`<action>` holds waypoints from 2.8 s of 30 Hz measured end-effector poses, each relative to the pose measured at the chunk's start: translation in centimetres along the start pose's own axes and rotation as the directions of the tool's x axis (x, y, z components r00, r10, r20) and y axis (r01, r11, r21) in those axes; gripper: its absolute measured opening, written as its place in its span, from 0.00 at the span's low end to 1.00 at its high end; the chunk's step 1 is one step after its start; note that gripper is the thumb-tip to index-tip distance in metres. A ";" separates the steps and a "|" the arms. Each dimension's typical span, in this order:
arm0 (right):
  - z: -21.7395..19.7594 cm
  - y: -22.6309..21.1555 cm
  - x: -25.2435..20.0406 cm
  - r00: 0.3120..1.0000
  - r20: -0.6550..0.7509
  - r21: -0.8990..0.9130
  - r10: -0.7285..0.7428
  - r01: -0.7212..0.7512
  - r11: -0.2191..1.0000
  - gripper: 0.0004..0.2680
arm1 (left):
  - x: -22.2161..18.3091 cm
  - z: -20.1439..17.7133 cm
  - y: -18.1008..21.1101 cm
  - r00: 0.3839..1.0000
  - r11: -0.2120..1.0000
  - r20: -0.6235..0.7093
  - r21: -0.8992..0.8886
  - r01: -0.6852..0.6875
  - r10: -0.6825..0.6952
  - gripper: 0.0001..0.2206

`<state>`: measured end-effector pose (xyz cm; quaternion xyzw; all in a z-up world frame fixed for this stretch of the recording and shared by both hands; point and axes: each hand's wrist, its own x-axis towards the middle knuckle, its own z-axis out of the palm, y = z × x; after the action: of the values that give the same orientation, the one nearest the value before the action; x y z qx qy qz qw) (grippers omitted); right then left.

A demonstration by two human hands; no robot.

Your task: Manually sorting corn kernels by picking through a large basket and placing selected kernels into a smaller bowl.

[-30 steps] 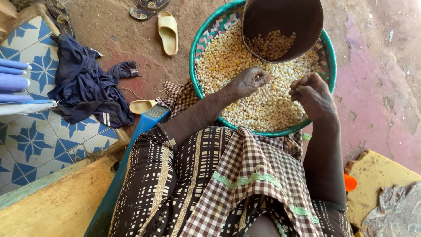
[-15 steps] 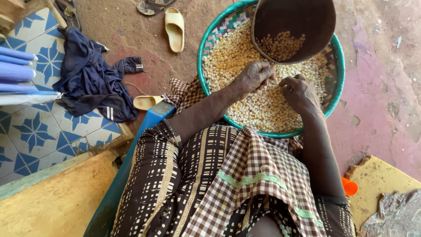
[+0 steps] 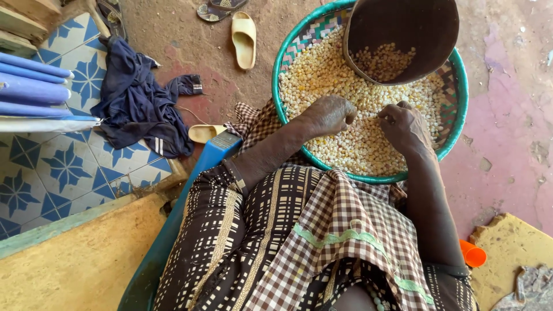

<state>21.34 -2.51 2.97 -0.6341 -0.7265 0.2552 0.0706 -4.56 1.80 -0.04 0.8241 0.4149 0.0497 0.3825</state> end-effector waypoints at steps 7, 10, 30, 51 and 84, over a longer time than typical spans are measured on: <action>0.8 1.3 -0.1 0.995 -0.100 0.114 -0.001 0.012 0.993 0.06 | -0.3 -0.2 0.8 0.999 0.984 0.040 0.178 -0.016 0.009 0.03; 0.9 2.0 -0.2 0.987 -0.157 0.188 0.035 -0.005 0.982 0.07 | 0.2 0.3 0.3 0.999 0.979 0.032 0.201 -0.030 0.024 0.03; 1.8 -7.0 -0.7 0.986 0.160 0.069 -0.043 0.032 0.997 0.07 | -0.7 -1.8 0.3 1.000 0.999 -0.023 0.051 -0.007 0.008 0.06; 0.7 -6.2 -1.7 0.976 0.217 0.975 -0.012 -0.218 -0.041 0.10 | -2.3 -4.2 2.2 0.975 0.734 -0.215 -0.652 -0.188 0.059 0.02; 3.2 -7.1 1.0 0.982 -0.081 0.030 -0.170 0.173 0.985 0.07 | -0.9 -2.3 1.2 0.927 -0.092 -0.171 -0.973 -0.213 -0.334 0.19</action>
<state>13.49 -2.89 3.25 -0.5774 -0.7702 0.2363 0.1324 -5.25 2.05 2.58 0.2231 0.3416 0.4731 0.7809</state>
